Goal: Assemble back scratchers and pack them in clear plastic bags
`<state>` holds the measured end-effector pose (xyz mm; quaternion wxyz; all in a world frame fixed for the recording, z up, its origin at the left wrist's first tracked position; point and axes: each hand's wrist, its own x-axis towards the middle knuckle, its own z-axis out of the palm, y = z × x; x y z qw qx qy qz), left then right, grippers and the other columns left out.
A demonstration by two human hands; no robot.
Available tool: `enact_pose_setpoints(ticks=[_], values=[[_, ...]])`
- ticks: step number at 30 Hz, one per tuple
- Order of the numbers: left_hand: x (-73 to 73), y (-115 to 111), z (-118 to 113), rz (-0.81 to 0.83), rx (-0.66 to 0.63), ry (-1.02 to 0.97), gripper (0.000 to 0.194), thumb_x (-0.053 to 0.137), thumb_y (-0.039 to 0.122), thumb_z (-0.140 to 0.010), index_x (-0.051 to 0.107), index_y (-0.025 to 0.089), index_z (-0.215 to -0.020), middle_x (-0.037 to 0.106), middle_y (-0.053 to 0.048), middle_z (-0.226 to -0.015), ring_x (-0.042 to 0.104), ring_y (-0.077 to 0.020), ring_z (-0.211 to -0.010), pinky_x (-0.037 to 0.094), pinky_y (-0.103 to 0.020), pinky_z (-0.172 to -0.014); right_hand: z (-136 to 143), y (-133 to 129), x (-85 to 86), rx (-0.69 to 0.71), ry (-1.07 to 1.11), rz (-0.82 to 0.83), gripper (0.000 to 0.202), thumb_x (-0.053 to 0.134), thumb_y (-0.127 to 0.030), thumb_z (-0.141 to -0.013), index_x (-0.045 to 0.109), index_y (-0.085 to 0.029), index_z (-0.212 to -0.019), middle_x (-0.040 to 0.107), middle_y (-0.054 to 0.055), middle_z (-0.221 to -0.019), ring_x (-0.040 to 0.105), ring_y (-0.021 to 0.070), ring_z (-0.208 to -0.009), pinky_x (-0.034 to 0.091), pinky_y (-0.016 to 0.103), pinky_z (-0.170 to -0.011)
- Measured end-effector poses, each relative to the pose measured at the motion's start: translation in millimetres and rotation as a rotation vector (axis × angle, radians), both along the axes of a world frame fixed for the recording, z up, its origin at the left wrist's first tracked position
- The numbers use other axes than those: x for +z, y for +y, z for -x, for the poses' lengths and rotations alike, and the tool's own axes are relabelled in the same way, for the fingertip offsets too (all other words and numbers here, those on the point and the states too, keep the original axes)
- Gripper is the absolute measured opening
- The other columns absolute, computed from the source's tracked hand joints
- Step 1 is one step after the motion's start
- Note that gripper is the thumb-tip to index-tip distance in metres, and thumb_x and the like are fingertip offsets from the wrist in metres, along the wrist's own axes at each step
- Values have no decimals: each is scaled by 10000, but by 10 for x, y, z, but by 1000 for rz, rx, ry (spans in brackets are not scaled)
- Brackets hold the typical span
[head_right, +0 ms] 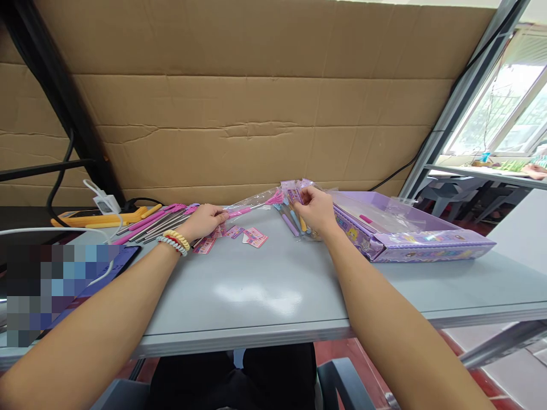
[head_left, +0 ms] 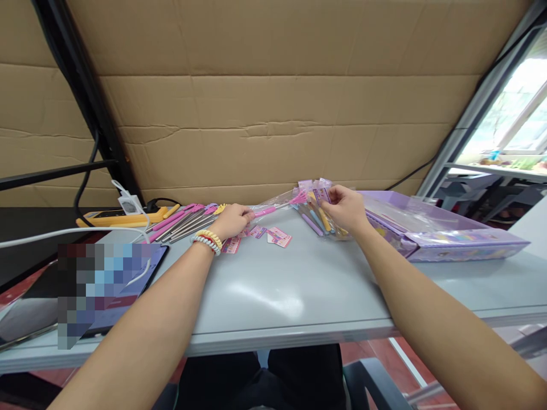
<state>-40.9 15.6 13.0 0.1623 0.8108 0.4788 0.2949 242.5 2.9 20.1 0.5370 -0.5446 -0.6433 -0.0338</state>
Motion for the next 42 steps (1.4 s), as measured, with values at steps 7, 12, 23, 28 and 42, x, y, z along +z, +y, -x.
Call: enact_pose_setpoints(ticks=[7,12,23,28,42], values=[[19,-29,-21,12,-37,11,278,441,334,-786,494,180,-560,507,18,-512,419,-110,-485,286,-238,-507,64,-3,-19,-180,-65,43,210,603,-232,-622,426,-207,-511,477,-31,-497,421,123,-505,319,271,-536],[25,-39,-13,-3,-38,21,296,438,341,-800,474,179,-555,472,27,-499,391,-104,-488,273,-237,-513,-8,-1,25,-295,-13,0,206,586,-202,-598,408,-198,-494,478,-19,-566,429,125,-562,330,271,-563],[12,-19,-12,-1,-42,22,289,446,323,-800,466,175,-553,451,37,-494,360,-94,-473,244,-234,-496,-201,122,26,-71,497,-6,260,646,-115,-525,444,-226,-646,563,-26,-592,532,141,-513,434,280,-500],[11,-17,-9,-13,-54,29,288,443,328,-799,442,177,-554,420,42,-497,343,-90,-472,226,-237,-491,-206,112,54,52,686,-25,381,726,-88,-463,455,-227,-692,596,-15,-636,570,149,-548,480,294,-536],[9,-26,-4,19,-28,25,278,446,334,-792,481,181,-563,504,28,-491,420,-106,-474,294,-234,-505,-118,18,106,396,740,215,290,763,-228,-547,622,-193,-797,657,10,-809,620,148,-732,538,261,-585]])
